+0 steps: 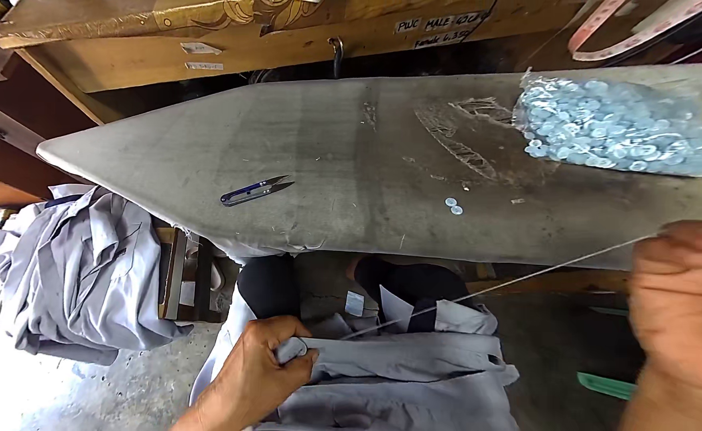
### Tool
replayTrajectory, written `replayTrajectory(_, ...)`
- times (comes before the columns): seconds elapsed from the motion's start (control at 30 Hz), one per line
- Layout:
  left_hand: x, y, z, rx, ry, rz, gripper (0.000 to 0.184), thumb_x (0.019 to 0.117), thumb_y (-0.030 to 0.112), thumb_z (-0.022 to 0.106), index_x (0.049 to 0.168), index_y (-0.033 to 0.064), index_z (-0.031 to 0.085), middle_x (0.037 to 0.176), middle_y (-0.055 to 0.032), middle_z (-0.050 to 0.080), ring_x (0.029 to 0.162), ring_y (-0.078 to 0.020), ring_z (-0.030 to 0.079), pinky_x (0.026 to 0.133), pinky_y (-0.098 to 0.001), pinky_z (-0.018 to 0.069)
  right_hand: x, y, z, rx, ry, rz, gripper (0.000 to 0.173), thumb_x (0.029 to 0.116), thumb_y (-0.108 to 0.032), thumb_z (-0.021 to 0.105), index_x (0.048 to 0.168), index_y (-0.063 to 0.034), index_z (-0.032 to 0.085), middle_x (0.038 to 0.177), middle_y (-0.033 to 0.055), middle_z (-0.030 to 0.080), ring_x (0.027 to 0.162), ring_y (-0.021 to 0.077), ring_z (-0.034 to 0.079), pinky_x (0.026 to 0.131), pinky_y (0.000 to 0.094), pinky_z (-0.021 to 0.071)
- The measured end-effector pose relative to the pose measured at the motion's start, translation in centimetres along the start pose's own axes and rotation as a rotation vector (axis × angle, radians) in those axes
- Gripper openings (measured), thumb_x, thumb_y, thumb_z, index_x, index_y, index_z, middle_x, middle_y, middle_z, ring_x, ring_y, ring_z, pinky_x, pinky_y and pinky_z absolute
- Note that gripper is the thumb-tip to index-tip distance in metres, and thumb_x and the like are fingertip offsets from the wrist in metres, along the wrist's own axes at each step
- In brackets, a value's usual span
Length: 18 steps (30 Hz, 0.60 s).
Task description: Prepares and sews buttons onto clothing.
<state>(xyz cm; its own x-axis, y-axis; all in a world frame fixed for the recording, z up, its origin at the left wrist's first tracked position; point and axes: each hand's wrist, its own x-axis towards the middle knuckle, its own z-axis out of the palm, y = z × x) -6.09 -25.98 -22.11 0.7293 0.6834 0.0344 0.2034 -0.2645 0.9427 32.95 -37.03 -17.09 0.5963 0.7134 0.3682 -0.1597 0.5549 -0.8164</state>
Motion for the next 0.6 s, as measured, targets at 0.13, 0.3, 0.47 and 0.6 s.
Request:
replayTrajectory(0.13,-0.4,-0.4,0.7,0.418,0.113,0.41,0.014,0.0972,0.019,0.064,0.094,0.0092,0.074,0.078,-0.0028,0.064,0.076,-0.0115,0.061,0.072,-0.0223,0.0515,-4.0,2.6,7.4,-0.414,-0.423,0.084,0.014,0.106,-0.028,0.056,0.114,-0.0199,0.065,0.092,-0.0047,0.071,0.074,0.0063,0.068,0.064,0.0229,0.0584)
replayTrajectory(0.3,-1.3,0.0,0.5,0.614,0.119,0.67,0.011,0.1003,0.017,0.062,0.101,0.0105,0.07,0.078,-0.003,0.058,0.076,-0.0169,0.056,0.073,-0.0281,0.0468,-8.5,7.3,11.1,-0.697,-0.88,-0.152,0.021,0.1057,-0.02,0.053,0.103,-0.0162,0.074,0.096,0.0019,0.064,0.095,0.0103,0.06,0.082,0.0219,0.0507)
replayTrajectory(0.47,-1.5,-0.2,0.5,0.627,0.129,0.719,0.009,0.0997,0.016,0.063,0.103,0.0107,0.069,0.077,-0.0016,0.055,0.074,-0.016,0.051,0.071,-0.027,0.0434,-9.1,7.9,10.8,-0.744,-0.912,-0.177,0.022,0.1041,-0.018,0.053,0.103,-0.0194,0.075,0.09,0.0003,0.061,0.091,0.0114,0.057,0.078,0.0221,0.0469)
replayTrajectory(0.6,-1.4,-0.1,0.5,0.627,0.128,0.728,0.01,0.0992,0.016,0.063,0.103,0.0104,0.07,0.076,-0.0013,0.054,0.073,-0.0159,0.051,0.071,-0.027,0.0431,-9.0,8.0,10.6,-0.753,-0.907,-0.179,0.022,0.1041,-0.018,0.053,0.102,-0.0194,0.075,0.088,0.0001,0.061,0.089,0.0111,0.057,0.077,0.0219,0.0466)
